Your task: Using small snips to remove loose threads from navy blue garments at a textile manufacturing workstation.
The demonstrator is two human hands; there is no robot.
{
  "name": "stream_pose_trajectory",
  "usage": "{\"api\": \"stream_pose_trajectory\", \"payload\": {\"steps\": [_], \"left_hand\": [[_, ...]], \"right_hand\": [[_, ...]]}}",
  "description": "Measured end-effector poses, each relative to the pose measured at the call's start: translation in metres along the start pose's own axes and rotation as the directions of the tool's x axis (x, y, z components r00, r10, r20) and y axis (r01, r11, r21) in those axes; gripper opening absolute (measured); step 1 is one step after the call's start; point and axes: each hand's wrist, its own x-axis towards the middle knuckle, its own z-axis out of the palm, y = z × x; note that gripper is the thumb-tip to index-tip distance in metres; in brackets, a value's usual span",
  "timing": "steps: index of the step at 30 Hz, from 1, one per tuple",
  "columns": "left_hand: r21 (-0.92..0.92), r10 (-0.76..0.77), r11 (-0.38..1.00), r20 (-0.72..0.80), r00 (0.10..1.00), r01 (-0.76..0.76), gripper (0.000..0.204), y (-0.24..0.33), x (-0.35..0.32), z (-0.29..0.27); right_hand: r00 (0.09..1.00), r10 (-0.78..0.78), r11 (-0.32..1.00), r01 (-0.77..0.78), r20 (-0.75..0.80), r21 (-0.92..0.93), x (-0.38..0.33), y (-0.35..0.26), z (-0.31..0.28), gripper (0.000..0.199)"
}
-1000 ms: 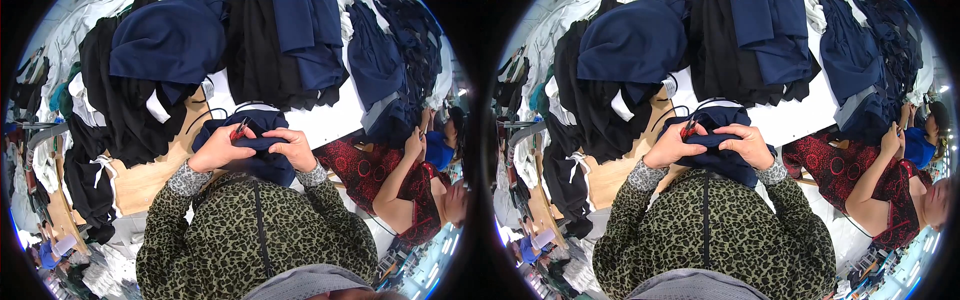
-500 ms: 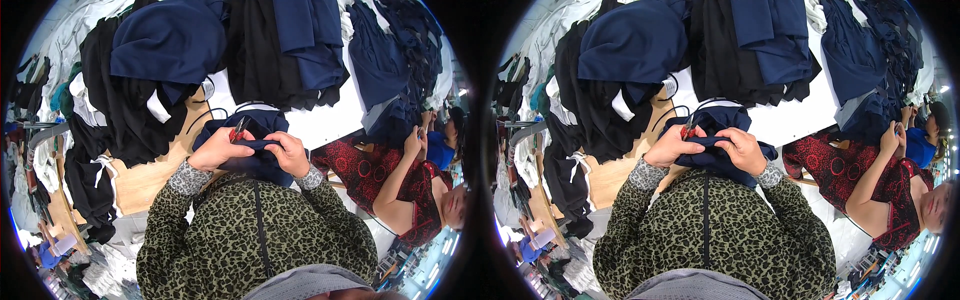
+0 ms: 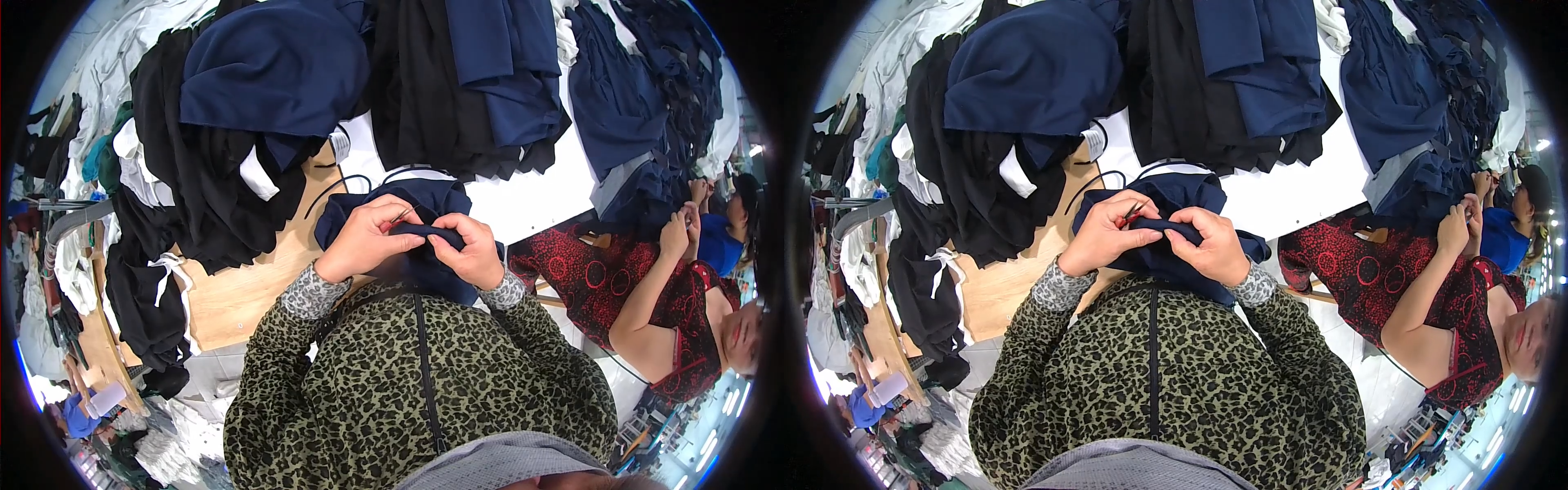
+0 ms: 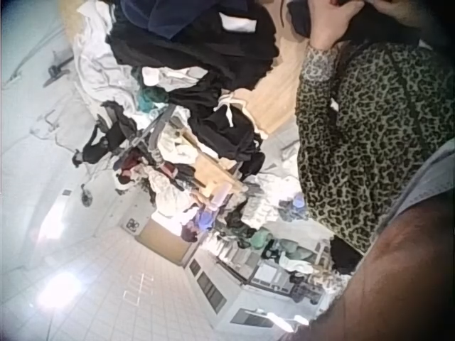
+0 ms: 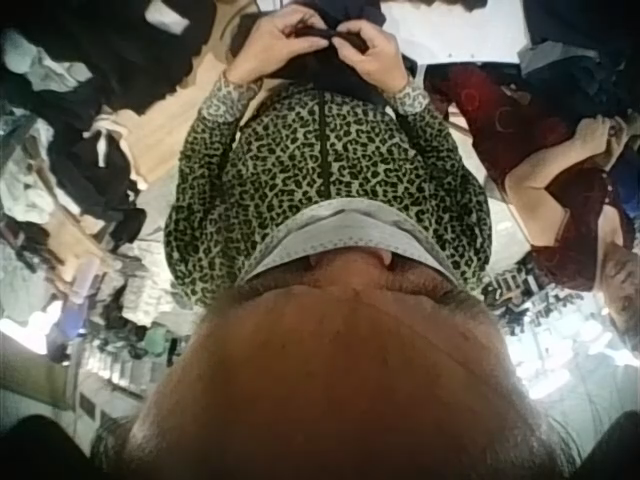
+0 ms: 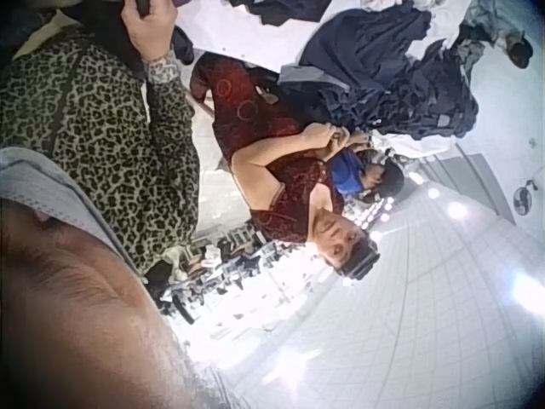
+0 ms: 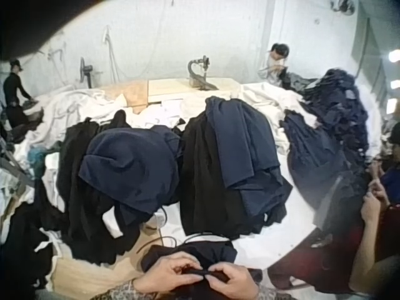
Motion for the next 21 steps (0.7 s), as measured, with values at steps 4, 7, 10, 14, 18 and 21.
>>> {"api": "stream_pose_trajectory", "payload": {"steps": [4,7,10,14,18,21], "left_hand": [[-0.038,-0.018,0.999,0.017,1.000,0.019,0.029,0.006,0.000,0.001],[0.182,0.191,0.968,-0.082,0.978,-0.173,0.022,0.019,-0.004,0.000],[0.462,0.385,0.822,-0.020,0.923,-0.333,0.023,0.009,-0.004,0.001],[0.691,0.508,0.574,0.121,0.853,-0.440,0.026,0.017,-0.003,0.005],[0.560,0.349,0.766,0.051,0.936,-0.316,0.023,0.011,0.006,0.006],[0.157,0.032,0.987,0.016,0.999,-0.034,0.011,0.009,0.011,0.001]], "right_hand": [[0.999,0.050,0.999,-0.050,0.002,0.022,0.000,0.001,-0.001,0.018],[0.999,0.045,0.999,-0.045,-0.003,0.013,0.002,0.002,-0.001,0.018],[1.000,0.026,0.999,-0.026,0.004,0.022,0.004,0.004,0.000,0.018],[0.993,0.106,0.994,-0.107,0.043,0.029,0.008,0.006,0.000,0.018],[0.971,0.213,0.960,-0.230,0.112,0.163,0.008,0.006,-0.001,0.016],[0.948,0.285,0.929,-0.309,0.139,0.205,0.009,0.008,-0.002,0.016]]}}
